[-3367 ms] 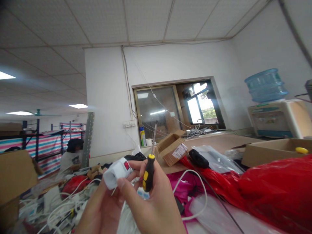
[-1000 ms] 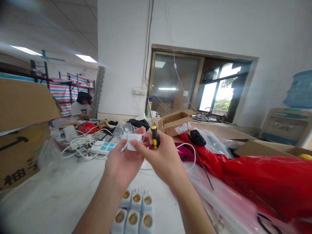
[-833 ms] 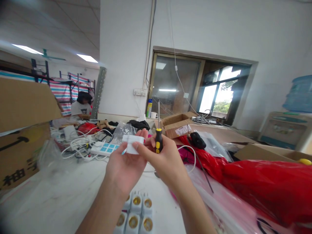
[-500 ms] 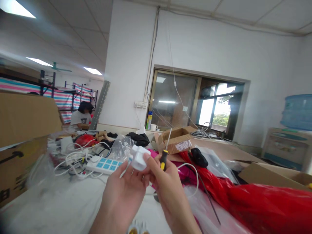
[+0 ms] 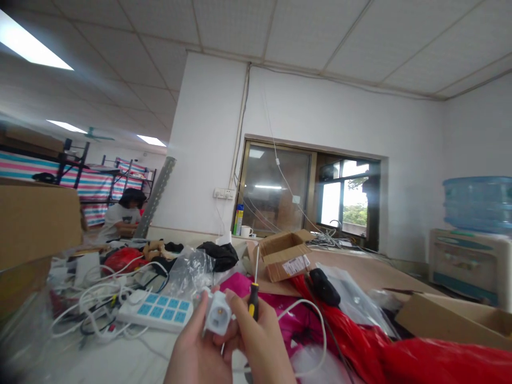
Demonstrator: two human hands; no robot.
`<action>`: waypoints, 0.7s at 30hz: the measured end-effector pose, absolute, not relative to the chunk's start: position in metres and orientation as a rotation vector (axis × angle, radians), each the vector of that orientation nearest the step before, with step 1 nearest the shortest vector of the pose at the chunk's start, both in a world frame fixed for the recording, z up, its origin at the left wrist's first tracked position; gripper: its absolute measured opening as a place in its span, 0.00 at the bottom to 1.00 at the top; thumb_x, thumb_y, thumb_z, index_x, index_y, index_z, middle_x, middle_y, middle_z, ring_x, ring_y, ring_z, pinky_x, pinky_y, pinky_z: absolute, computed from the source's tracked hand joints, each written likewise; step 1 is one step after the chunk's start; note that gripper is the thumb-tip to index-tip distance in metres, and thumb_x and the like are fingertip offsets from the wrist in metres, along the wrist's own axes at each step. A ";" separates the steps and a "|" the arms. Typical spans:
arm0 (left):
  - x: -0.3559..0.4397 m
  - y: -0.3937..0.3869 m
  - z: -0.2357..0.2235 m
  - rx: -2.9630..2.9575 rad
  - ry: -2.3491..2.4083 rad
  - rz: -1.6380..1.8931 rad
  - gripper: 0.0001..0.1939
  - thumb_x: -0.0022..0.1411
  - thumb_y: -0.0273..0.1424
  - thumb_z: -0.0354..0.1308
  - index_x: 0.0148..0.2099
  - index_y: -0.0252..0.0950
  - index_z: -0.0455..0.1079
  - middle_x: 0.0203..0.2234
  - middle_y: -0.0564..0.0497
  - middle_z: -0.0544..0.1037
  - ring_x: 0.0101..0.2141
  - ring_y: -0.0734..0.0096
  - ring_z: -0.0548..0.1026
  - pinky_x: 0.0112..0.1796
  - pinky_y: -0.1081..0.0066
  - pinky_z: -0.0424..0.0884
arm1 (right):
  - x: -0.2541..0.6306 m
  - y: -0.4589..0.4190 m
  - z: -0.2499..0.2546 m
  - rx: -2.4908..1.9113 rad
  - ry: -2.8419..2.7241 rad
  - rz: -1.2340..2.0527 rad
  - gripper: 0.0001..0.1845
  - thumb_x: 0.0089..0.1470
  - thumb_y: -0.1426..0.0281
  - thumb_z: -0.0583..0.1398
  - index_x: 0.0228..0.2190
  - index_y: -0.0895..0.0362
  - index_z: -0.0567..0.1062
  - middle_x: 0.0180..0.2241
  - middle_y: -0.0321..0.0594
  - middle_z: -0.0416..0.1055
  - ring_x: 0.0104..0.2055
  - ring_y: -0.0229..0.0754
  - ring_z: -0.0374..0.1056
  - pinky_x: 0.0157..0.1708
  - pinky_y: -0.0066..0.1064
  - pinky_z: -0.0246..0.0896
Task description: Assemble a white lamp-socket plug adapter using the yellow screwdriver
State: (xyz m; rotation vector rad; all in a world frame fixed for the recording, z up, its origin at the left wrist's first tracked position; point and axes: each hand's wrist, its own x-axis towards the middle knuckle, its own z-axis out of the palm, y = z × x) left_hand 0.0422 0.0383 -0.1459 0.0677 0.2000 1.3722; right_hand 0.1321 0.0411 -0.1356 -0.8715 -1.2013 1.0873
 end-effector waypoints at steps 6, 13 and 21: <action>0.042 0.034 -0.143 0.110 0.152 1.365 0.11 0.78 0.33 0.58 0.46 0.31 0.78 0.29 0.47 0.83 0.22 0.71 0.78 0.25 0.69 0.77 | 0.137 0.032 -0.127 -0.943 -1.291 0.839 0.30 0.58 0.39 0.69 0.36 0.54 0.77 0.23 0.38 0.76 0.19 0.41 0.68 0.20 0.31 0.64; 0.030 0.027 -0.120 -0.065 0.152 1.423 0.12 0.80 0.26 0.53 0.47 0.28 0.78 0.42 0.36 0.88 0.43 0.56 0.89 0.41 0.65 0.89 | 0.164 -0.004 -0.111 -0.986 -1.295 0.602 0.27 0.53 0.43 0.71 0.48 0.43 0.80 0.37 0.43 0.82 0.42 0.61 0.80 0.34 0.41 0.77; 0.015 0.004 -0.084 0.059 0.138 1.640 0.14 0.82 0.24 0.48 0.51 0.29 0.76 0.44 0.38 0.89 0.49 0.55 0.89 0.47 0.66 0.89 | 0.166 -0.049 -0.061 -1.014 -1.669 0.341 0.20 0.63 0.43 0.64 0.38 0.45 0.81 0.32 0.40 0.81 0.29 0.47 0.74 0.28 0.32 0.71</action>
